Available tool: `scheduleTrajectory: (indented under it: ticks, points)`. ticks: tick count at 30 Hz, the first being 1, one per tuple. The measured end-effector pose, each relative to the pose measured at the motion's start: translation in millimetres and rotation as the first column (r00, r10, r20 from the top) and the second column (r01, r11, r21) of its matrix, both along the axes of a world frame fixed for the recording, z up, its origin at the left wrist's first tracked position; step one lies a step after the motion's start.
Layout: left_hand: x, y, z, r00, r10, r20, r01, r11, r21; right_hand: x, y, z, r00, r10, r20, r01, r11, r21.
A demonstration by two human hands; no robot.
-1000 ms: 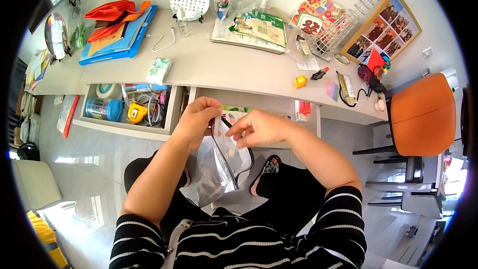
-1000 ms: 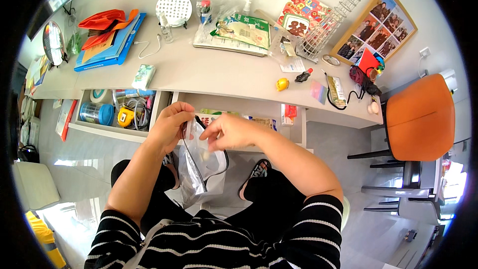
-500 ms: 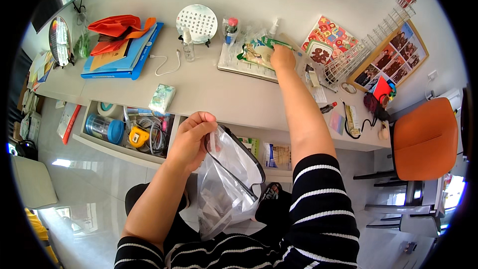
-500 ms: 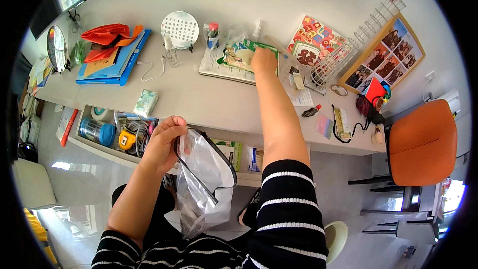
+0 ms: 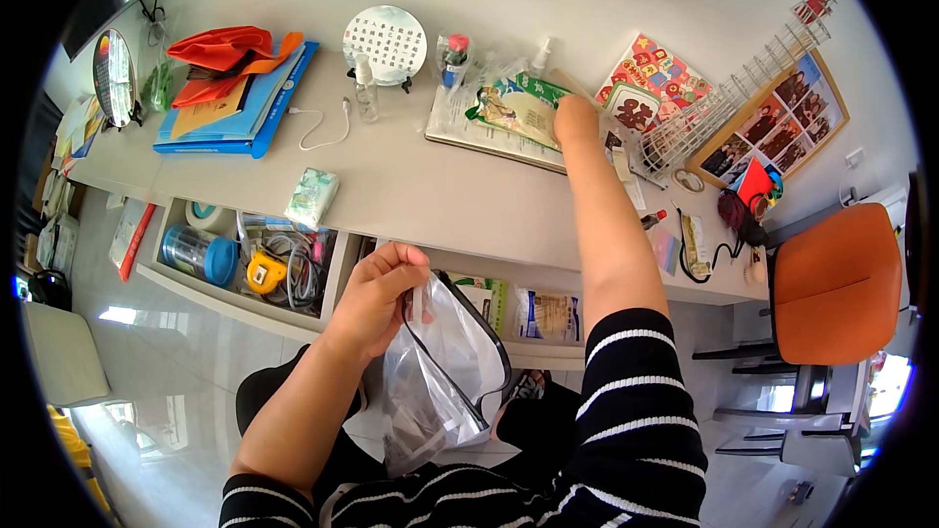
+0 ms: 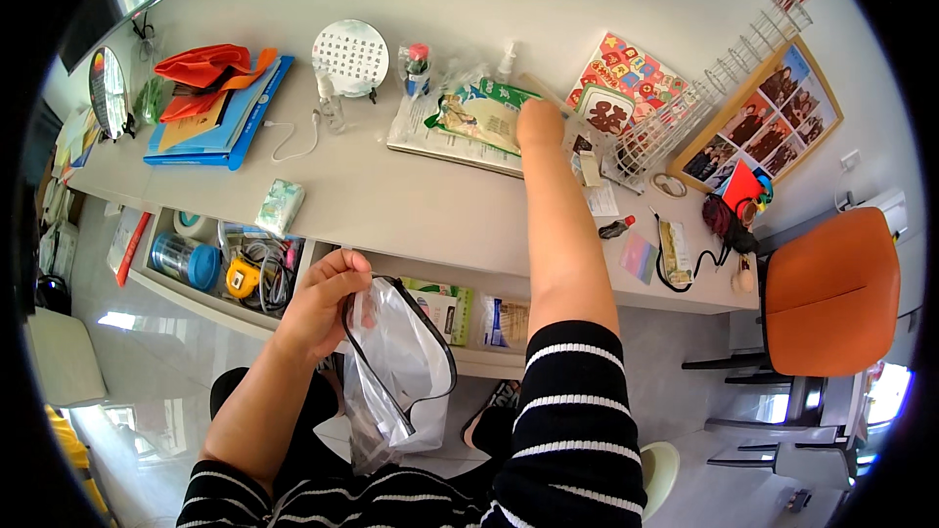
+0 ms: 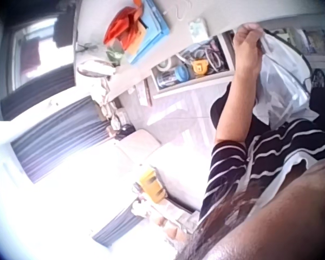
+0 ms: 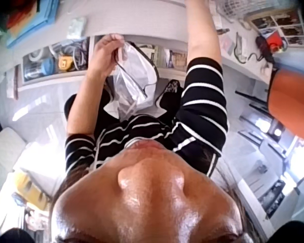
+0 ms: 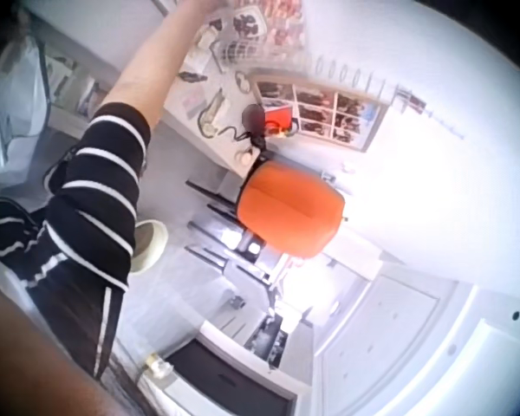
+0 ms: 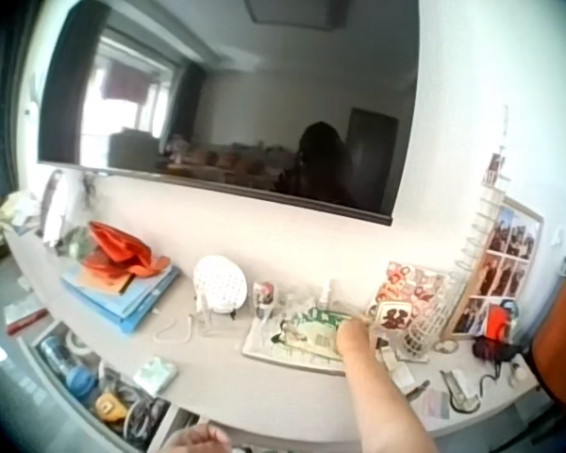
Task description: The person organizes items in a desk drawer by moving a roll of tape, a plastic container, and several cards, then placing a birthday card and other small items into a white plastic bag.
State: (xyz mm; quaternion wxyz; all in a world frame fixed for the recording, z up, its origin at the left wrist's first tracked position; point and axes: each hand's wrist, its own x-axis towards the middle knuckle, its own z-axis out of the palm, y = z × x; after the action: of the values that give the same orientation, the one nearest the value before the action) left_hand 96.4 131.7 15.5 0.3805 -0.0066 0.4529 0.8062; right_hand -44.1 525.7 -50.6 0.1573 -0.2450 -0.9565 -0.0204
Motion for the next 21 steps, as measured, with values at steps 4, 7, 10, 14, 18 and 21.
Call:
scheduleTrajectory:
  ticks: [4, 7, 10, 14, 18, 21]
  points:
    - [-0.4, -3.5, -6.7, 0.999, -0.031, -0.03, 0.032, 0.999, 0.012, 17.6, -21.8, 9.7, 1.0, 0.025, -0.009, -0.024, 0.997, 0.072]
    - [1.8, 2.0, -1.6, 0.997, -0.067, -0.023, 0.068, 0.998, 0.014, 33.1, -25.8, 19.5, 0.993, 0.096, -0.073, -0.094, 0.995, 0.031]
    - [6.6, 5.3, -1.9, 0.999, -0.05, -0.007, 0.05, 0.999, 0.012, 65.3, -70.8, 62.7, 0.945, 0.291, -0.153, -0.321, 0.917, -0.237]
    - [7.3, -1.6, -1.1, 1.0, -0.004, 0.008, 0.004, 1.0, -0.004, 152.4, -159.1, 126.2, 0.875, 0.468, -0.124, -0.258, 0.234, -0.937]
    - [11.0, 0.4, -1.2, 0.999, -0.04, 0.0, 0.04, 0.999, -0.011, 220.9, -212.9, 103.6, 0.612, 0.79, -0.032, -0.264, 0.166, -0.95]
    - [13.2, -4.2, -2.9, 0.998, -0.069, -0.001, 0.069, 0.997, -0.023, 212.4, -217.1, 101.5, 0.545, 0.835, 0.079, -0.25, 0.252, -0.935]
